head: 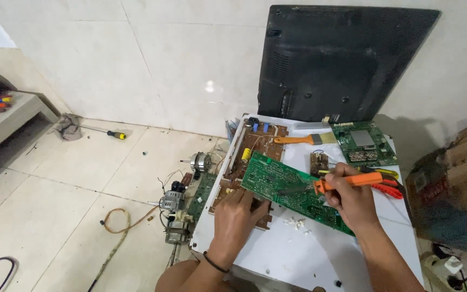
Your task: The person uses a soldering iron to work on a green circuit board placed on a white surface. They hold the board steady with one hand while applying the soldering iron with the other, focusing on specific components on the board.
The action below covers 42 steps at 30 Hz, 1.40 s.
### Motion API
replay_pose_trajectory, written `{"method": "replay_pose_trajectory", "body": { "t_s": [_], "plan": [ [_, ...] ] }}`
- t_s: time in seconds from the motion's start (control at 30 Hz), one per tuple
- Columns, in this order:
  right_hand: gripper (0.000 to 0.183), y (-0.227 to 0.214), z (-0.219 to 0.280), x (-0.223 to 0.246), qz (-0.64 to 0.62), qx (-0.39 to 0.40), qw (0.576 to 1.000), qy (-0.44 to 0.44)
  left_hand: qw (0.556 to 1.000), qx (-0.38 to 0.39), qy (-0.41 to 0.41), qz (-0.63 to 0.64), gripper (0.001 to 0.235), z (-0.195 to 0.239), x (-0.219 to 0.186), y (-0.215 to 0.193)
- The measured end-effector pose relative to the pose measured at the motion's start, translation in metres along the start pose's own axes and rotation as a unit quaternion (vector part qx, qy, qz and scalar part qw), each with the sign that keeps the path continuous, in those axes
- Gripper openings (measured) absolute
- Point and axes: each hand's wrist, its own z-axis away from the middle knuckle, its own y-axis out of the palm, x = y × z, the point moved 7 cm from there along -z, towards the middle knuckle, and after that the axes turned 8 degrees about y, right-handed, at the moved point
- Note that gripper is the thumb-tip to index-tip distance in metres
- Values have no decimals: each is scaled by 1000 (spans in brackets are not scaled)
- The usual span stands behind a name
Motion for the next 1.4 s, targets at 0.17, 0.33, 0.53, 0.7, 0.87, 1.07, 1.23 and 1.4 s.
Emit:
{"method": "replay_pose_trajectory", "body": {
  "t_s": [0.17, 0.33, 0.53, 0.7, 0.87, 1.07, 1.23, 1.4],
  "plan": [
    [34, 6, 3, 6, 17, 3, 1000, -3, 1000, -10, -2, 10, 45, 2, 3, 3],
    [34, 1, 0, -1, 40, -13, 999, 7, 1000, -4, 3, 10, 43, 2, 2, 3],
    [33, 4, 2, 2, 30, 10, 999, -6, 1000, -2, -6, 16, 46, 2, 3, 3],
    [33, 4, 2, 3, 44, 14, 999, -26, 1000, -15, 9, -3, 44, 1, 1, 0],
    [33, 1, 2, -1, 33, -16, 999, 11, 1000, -9, 1, -10, 46, 3, 3, 4],
    [35, 2, 1, 0, 19, -10, 1000, 10, 1000, -4, 2, -1, 45, 3, 3, 3],
    [34, 3, 4, -1, 34, -24, 999, 17, 1000, -5, 1, -3, 47, 4, 4, 4],
    [35, 2, 3, -1, 52, -15, 999, -6, 1000, -20, 14, 5, 44, 2, 1, -1]
  ]
}}
